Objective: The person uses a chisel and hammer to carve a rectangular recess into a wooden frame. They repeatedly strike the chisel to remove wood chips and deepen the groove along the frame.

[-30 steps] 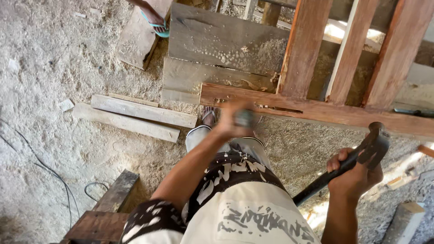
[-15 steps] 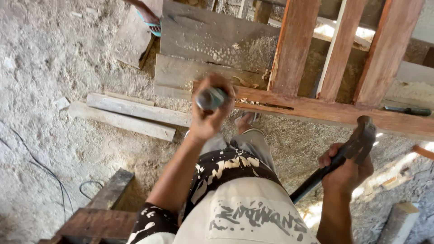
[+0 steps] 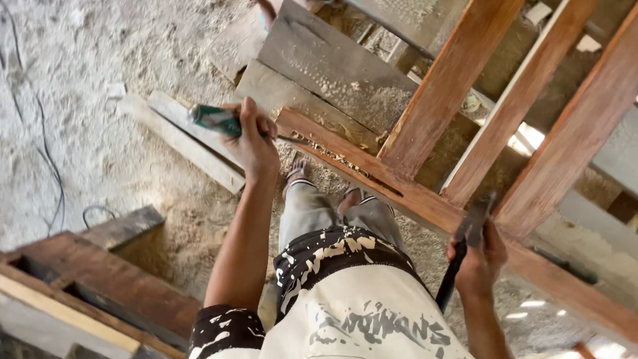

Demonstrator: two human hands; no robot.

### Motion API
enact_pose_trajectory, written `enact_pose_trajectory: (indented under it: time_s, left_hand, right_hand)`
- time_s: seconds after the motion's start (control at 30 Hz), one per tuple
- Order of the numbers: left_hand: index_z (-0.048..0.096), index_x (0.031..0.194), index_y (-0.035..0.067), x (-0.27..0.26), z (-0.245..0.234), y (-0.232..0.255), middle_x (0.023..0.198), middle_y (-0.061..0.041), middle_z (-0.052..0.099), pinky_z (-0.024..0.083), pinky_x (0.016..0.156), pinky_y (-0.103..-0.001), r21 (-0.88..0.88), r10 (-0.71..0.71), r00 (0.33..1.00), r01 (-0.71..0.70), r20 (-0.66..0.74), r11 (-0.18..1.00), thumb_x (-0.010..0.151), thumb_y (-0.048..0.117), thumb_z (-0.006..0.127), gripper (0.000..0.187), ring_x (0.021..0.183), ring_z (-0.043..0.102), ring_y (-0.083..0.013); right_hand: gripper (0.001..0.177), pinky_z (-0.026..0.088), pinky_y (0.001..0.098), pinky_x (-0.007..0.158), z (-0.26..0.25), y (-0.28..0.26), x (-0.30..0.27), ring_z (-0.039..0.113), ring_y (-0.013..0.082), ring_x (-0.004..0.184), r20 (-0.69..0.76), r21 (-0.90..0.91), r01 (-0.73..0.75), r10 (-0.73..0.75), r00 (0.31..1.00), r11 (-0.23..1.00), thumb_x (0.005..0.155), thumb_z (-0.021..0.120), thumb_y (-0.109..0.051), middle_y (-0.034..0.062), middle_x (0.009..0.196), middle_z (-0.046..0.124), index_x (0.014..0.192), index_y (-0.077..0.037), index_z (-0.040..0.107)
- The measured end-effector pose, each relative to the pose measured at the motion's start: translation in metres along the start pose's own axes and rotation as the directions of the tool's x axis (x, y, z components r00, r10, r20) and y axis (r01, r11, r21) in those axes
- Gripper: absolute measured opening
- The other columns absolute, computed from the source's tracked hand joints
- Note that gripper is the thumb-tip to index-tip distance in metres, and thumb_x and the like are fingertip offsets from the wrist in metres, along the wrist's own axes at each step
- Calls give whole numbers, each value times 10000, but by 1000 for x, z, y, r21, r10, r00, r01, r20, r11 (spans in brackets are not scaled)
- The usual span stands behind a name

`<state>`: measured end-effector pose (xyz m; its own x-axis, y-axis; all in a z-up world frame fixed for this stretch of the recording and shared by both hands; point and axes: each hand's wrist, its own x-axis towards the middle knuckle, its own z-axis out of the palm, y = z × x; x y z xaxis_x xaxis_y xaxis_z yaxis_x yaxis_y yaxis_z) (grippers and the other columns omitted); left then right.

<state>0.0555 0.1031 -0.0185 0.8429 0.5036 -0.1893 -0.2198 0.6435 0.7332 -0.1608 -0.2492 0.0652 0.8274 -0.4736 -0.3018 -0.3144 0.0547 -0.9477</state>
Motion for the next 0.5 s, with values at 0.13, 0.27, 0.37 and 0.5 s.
enact_pose_trajectory:
  time_s: [0.13, 0.27, 0.37, 0.5]
  left_hand:
    - [560, 889, 96, 5, -4, -17, 634, -16, 550, 406, 400, -276, 71, 83, 993, -89, 83, 993, 996, 90, 698, 175, 471, 486, -94]
    - [560, 899, 92, 10, -9, -25, 632, 2, 551, 379, 415, -258, 140, 131, 985, -146, 109, 979, 1020, 108, 696, 183, 477, 474, -82]
    - [547, 908, 105, 12, -9, -31, 641, 15, 560, 376, 423, -244, 143, 104, 992, -114, 74, 983, 1006, 114, 691, 174, 487, 482, -69]
    - [553, 859, 105, 16, -20, -33, 615, 19, 552, 391, 412, -245, 169, 72, 996, -80, 50, 982, 1017, 128, 696, 214, 482, 494, -67]
  right_hand:
    - [301, 436, 270, 457, 7, -22, 32, 538, 122, 553, 235, -71, 28, -10, 972, 997, 1098, 551, -140, 77, 811, 591, 1338, 38, 593]
    - [410, 493, 257, 417, 29, -30, 49, 556, 101, 542, 378, -180, 123, -47, 925, 976, 1019, 543, -84, 87, 879, 670, 1407, 49, 549]
    - [484, 479, 230, 401, 49, -39, 67, 558, 92, 519, 451, -383, 274, -80, 889, 882, 1009, 544, -30, 86, 804, 652, 1486, 32, 495]
    - [418, 483, 230, 410, 94, -58, 88, 585, 101, 521, 669, -367, 441, -97, 737, 819, 988, 572, 13, 89, 782, 679, 1405, 41, 548]
